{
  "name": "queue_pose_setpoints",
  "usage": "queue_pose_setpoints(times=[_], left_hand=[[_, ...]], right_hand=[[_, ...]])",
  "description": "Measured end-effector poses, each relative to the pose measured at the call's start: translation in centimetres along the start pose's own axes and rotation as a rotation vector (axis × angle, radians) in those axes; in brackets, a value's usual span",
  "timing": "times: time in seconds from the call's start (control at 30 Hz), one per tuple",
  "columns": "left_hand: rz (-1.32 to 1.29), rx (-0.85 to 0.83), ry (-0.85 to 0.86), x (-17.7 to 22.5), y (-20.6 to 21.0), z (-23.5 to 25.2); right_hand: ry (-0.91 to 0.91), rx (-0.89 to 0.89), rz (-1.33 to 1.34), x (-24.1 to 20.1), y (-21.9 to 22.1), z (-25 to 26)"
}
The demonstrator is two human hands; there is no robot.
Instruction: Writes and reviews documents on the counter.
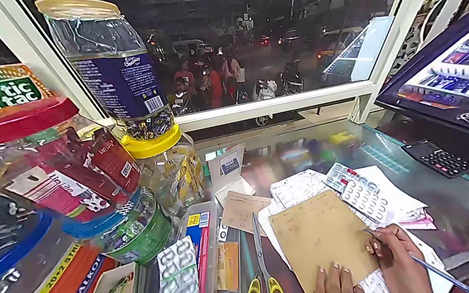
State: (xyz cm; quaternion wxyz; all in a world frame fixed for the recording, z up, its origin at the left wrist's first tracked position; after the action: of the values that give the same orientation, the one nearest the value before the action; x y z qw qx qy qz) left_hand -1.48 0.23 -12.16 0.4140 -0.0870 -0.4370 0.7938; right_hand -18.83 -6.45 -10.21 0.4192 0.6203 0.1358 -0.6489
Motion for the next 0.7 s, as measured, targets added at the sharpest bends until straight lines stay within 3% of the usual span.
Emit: queue_pose_setpoints(times=[0.7], left_hand=[[0.003, -0.051, -0.016, -0.05, -0.11, 0.04]], right_hand=[[0.034, 0.016, 0.056, -0.07, 0.15, 0.08]])
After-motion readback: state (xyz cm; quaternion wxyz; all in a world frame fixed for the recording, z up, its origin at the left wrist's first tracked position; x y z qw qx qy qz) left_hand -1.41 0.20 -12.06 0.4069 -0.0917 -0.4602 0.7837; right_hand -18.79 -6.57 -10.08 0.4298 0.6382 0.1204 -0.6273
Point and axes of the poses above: each hand's wrist, its own z-axis towards the middle knuckle, its own y-axis out of the palm, x = y × z, the point moved 3 cm from there along z, towards the middle knuckle, and after that the axes turned 9 degrees about x, right-handed, at the moved point
